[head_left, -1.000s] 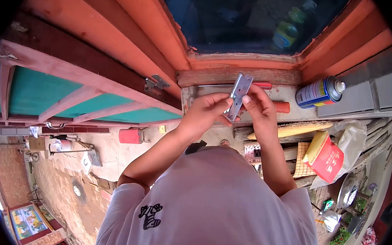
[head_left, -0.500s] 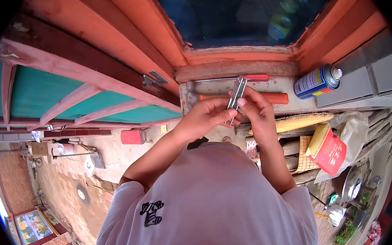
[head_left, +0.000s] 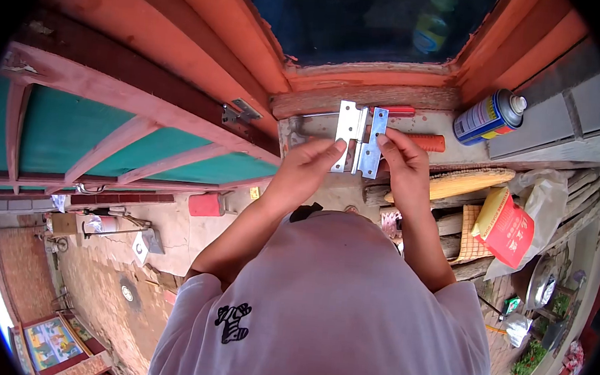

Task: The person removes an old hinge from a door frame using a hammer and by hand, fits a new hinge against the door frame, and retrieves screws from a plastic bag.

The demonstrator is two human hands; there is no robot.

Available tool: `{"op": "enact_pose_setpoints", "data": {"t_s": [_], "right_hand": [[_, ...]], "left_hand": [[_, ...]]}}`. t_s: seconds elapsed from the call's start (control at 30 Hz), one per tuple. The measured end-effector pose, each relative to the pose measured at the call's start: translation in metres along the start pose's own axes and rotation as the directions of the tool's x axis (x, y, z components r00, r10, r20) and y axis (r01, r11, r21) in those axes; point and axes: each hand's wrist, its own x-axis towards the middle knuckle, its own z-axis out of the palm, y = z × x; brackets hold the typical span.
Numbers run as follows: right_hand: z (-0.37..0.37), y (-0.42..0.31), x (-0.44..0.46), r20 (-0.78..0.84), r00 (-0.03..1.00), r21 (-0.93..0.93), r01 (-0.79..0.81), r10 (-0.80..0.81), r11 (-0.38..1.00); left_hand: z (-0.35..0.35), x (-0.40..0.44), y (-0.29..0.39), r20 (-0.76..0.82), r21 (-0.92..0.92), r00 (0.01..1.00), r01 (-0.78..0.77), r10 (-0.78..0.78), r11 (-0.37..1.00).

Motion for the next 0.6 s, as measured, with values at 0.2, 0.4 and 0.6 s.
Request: {"op": "enact_pose_setpoints", "data": {"t_s": [0.2, 0.4, 0.6], "right_hand": [[0.002, 0.008, -0.007, 0.054, 0.995, 0.053, 0.081, -0.084, 0.995], [-0.002, 0.000, -0.010, 0.027, 0.997, 0.064, 0.067, -0.069, 0.996], [-0.006, 0.000, -0.011, 0.018, 0.986, 0.040, 0.166, -0.167, 0.985]], "left_hand": [[0.000, 0.001, -0.002, -0.083, -0.093, 0.996, 0.004, -0.012, 0.996], [0.007, -0.004, 0.000, -0.068, -0.098, 0.997, -0.033, 0.027, 0.995], [0.004, -0.005, -0.006, -0.015, 0.040, 0.999, -0.032, 0.032, 0.999]]}}
